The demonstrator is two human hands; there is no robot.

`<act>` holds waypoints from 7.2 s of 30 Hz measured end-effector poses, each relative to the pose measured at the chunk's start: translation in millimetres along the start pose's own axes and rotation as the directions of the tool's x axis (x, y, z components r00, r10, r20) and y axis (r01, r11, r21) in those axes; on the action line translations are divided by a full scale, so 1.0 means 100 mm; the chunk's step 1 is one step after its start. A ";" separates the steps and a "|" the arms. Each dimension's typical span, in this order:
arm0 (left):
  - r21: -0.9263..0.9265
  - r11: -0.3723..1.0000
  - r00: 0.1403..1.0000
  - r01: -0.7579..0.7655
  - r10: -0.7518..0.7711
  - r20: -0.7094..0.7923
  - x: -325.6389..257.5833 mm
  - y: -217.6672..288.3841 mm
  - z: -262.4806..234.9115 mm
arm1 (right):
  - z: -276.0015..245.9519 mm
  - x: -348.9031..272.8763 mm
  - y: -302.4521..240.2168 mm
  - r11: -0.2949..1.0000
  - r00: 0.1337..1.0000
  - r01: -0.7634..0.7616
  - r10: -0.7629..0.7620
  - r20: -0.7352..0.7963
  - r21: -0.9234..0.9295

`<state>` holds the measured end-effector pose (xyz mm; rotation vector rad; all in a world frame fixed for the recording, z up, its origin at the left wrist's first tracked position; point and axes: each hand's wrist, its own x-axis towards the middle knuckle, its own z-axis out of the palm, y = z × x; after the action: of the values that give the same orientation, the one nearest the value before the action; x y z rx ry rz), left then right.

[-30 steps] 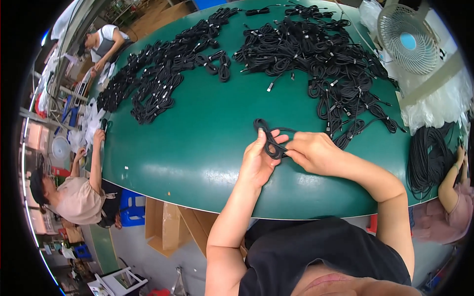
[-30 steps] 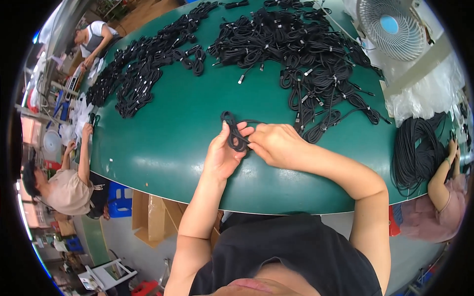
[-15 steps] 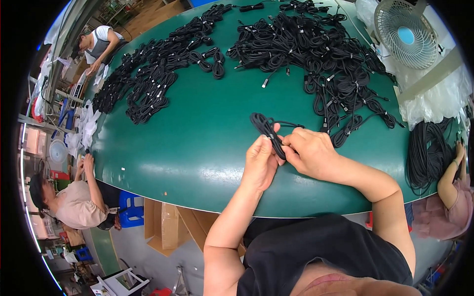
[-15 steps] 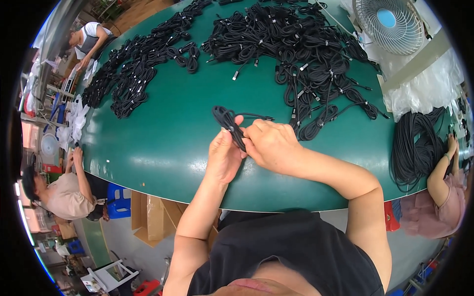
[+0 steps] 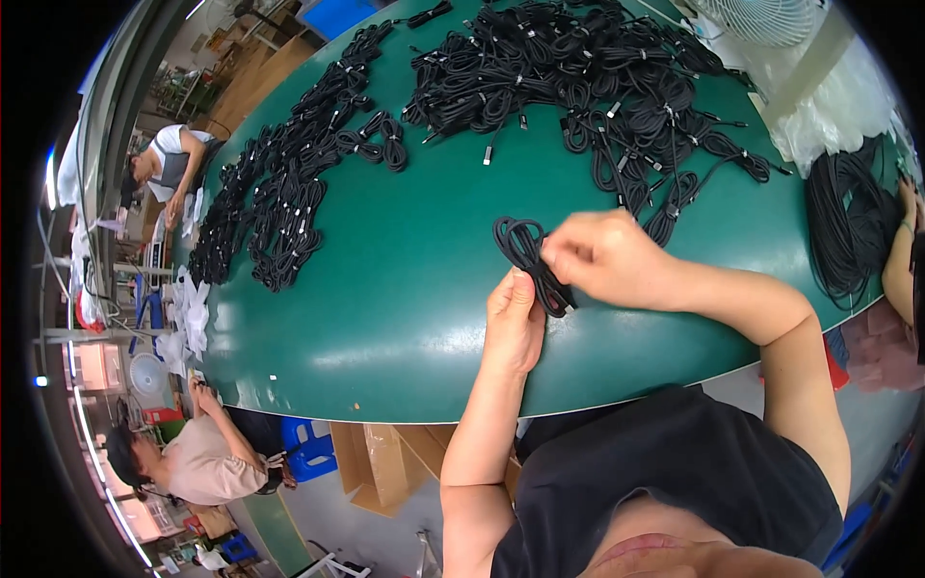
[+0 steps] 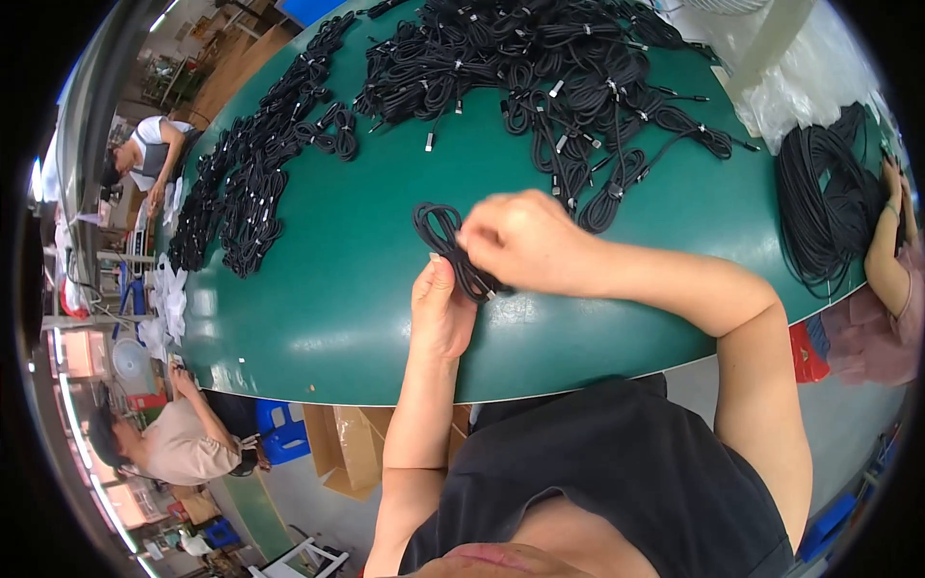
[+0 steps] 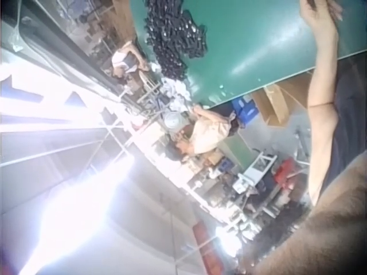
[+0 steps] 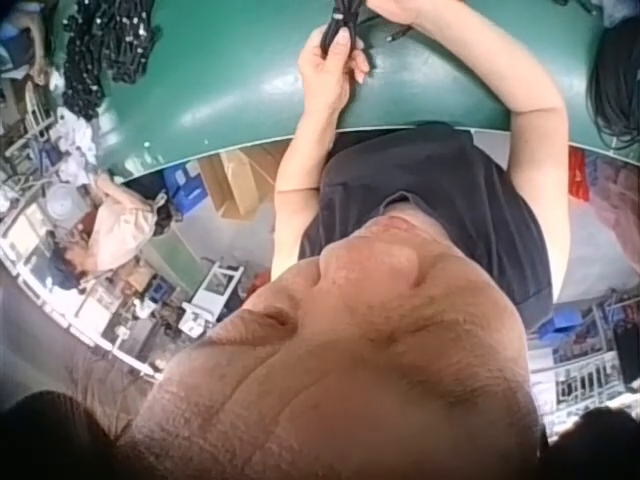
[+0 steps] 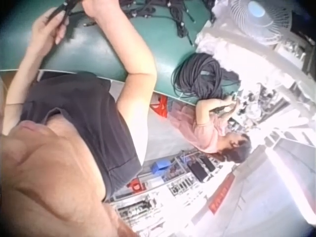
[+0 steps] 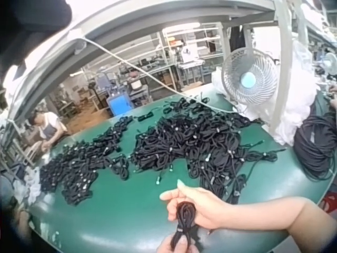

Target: Bundling black USB cables into uniform loops and securing them with plastic ties at a factory workbench.

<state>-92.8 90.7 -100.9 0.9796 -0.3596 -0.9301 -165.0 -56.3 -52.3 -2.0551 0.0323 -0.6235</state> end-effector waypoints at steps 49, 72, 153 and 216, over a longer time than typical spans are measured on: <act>-0.312 0.948 0.998 -0.067 0.066 -0.013 -0.20 0.22 0.11 | -0.08 -0.12 -0.27 0.755 0.780 0.608 -0.512 0.359 -0.244; -0.153 0.960 0.970 -0.236 0.225 -0.089 -0.17 0.01 0.16 | 0.01 -0.18 -0.26 0.854 0.955 0.289 -0.227 0.190 -0.433; -0.145 0.983 0.993 0.112 -0.115 -0.015 -0.20 0.19 0.28 | -0.19 0.23 0.12 0.888 0.972 -0.213 0.152 0.179 0.407; -0.209 0.975 0.997 0.077 -0.081 -0.012 0.46 0.85 0.07 | -0.53 0.34 0.77 0.564 0.966 -0.257 0.129 -0.224 -0.784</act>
<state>-27.9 68.9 -32.6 0.8143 -0.2019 -1.0080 -142.1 -149.4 -78.2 -2.8305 0.7642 -0.6821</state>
